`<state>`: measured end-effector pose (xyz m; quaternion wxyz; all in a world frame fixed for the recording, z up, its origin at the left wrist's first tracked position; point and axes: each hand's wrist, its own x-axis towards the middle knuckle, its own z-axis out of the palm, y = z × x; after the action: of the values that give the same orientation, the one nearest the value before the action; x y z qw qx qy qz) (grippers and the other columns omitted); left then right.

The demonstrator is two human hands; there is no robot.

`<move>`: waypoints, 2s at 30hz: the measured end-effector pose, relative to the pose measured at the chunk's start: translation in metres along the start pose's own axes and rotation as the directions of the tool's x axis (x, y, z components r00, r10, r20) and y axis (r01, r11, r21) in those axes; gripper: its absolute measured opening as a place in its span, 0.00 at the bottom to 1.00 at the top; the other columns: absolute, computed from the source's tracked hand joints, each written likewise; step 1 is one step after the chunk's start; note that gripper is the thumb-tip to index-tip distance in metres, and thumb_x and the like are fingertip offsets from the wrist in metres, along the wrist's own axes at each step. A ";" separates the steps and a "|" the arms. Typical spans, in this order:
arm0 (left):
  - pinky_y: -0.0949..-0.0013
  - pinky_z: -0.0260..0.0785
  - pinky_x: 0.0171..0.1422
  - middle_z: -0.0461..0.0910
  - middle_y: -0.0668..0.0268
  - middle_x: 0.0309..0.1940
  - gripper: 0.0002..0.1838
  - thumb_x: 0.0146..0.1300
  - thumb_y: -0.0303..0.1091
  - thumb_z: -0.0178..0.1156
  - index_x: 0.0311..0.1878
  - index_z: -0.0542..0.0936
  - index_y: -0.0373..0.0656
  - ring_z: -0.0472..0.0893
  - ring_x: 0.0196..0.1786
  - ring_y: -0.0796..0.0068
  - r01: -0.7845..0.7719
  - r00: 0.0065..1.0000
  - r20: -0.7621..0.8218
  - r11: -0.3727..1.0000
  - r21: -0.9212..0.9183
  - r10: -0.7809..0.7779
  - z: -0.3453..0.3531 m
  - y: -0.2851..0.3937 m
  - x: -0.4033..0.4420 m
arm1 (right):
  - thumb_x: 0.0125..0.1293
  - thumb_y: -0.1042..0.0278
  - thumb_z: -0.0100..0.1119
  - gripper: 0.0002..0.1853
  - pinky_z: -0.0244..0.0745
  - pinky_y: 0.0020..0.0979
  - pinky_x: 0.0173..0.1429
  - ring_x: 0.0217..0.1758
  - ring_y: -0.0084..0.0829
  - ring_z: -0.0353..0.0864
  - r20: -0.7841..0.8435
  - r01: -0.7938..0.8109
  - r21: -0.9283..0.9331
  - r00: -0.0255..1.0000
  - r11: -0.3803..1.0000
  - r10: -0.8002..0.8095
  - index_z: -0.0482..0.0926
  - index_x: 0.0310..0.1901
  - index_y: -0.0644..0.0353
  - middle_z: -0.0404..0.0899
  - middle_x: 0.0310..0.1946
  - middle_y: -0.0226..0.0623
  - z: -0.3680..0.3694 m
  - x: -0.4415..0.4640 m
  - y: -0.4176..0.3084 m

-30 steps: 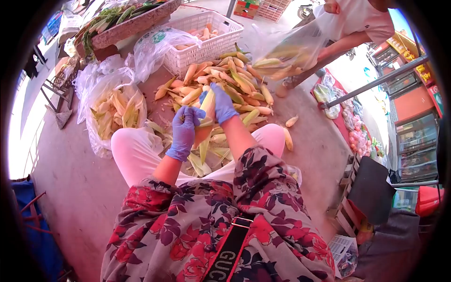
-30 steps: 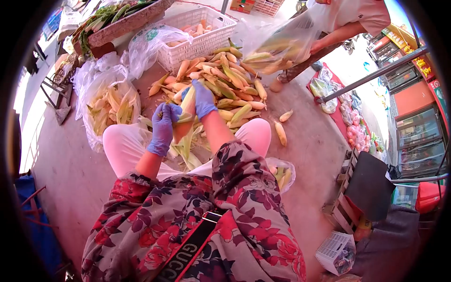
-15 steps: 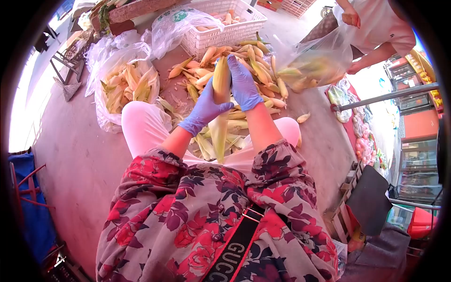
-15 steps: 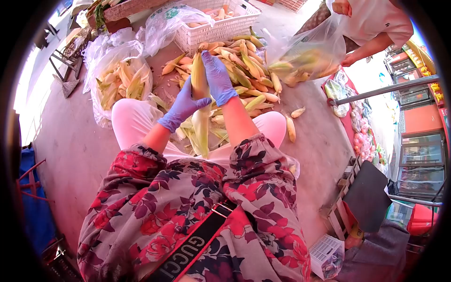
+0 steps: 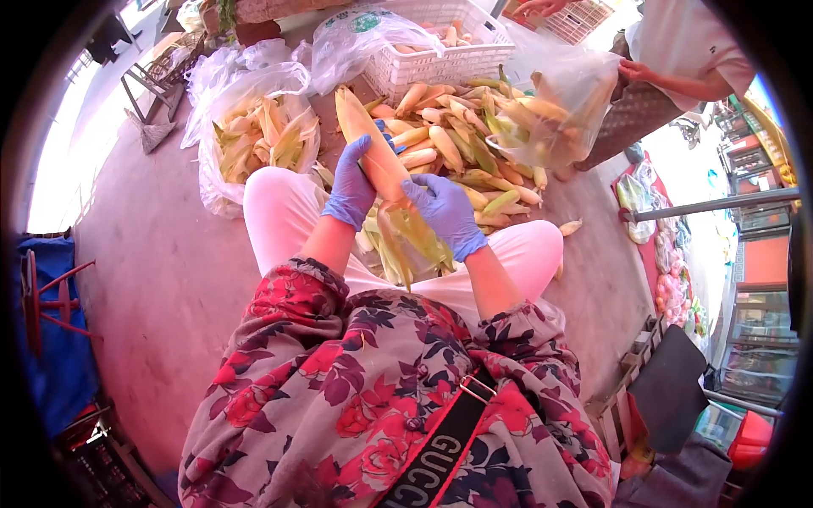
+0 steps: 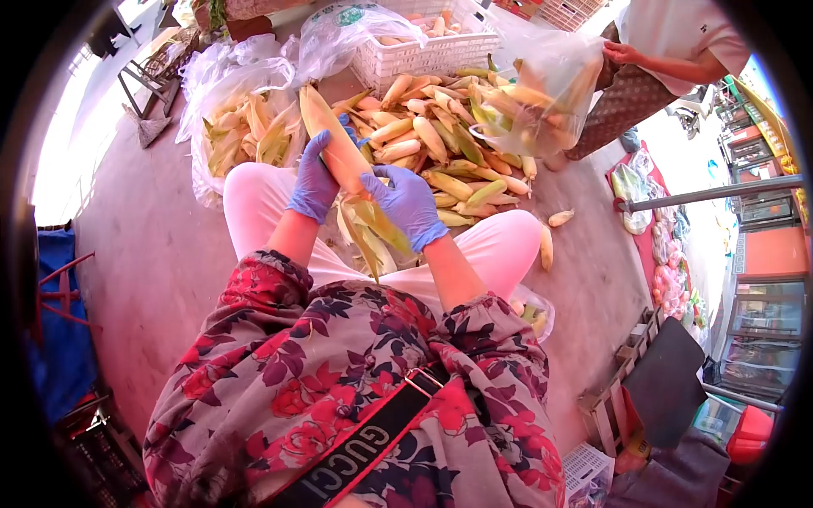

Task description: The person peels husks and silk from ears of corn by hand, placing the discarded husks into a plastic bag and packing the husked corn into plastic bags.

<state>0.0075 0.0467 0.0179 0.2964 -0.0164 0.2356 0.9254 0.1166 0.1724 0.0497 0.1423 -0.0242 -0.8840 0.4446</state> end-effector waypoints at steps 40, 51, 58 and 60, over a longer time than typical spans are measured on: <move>0.69 0.71 0.47 0.77 0.61 0.37 0.36 0.40 0.37 0.65 0.56 0.67 0.37 0.78 0.38 0.72 -0.262 0.903 0.272 0.076 0.962 -0.331 0.089 0.053 -0.033 | 0.46 0.69 0.56 0.18 0.70 0.35 0.49 0.44 0.39 0.77 0.754 0.301 -0.206 0.656 0.931 -0.045 0.74 0.42 0.60 0.77 0.37 0.44 0.043 0.014 -0.015; 0.62 0.76 0.45 0.75 0.49 0.45 0.28 0.57 0.32 0.58 0.59 0.62 0.35 0.80 0.41 0.60 -0.281 0.948 0.038 0.776 0.565 0.316 0.019 0.090 0.006 | 0.46 0.47 0.67 0.31 0.71 0.40 0.45 0.42 0.46 0.76 -0.306 -0.081 -0.157 0.952 0.984 0.029 0.69 0.45 0.61 0.74 0.38 0.50 0.038 0.029 0.067; 0.70 0.70 0.52 0.73 0.58 0.50 0.38 0.49 0.27 0.66 0.63 0.60 0.38 0.76 0.49 0.70 -0.319 0.930 0.275 0.163 0.934 0.243 0.018 0.053 0.003 | 0.50 0.34 0.60 0.46 0.63 0.36 0.62 0.57 0.50 0.69 0.075 -0.221 0.273 0.975 0.936 0.208 0.66 0.56 0.72 0.65 0.55 0.60 0.033 0.022 0.045; 0.68 0.68 0.54 0.72 0.55 0.52 0.44 0.46 0.26 0.66 0.67 0.55 0.39 0.75 0.50 0.66 -0.407 0.900 0.423 -0.148 0.901 0.101 0.051 0.017 -0.021 | 0.55 0.43 0.61 0.37 0.67 0.32 0.58 0.54 0.38 0.73 -0.078 -0.095 0.707 0.974 0.701 0.211 0.66 0.56 0.68 0.72 0.51 0.49 0.043 0.025 0.048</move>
<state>0.0208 0.0463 0.0736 0.0453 0.3497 0.8010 0.4838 0.0772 0.1724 -0.0070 0.1706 -0.0764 -0.6317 0.7523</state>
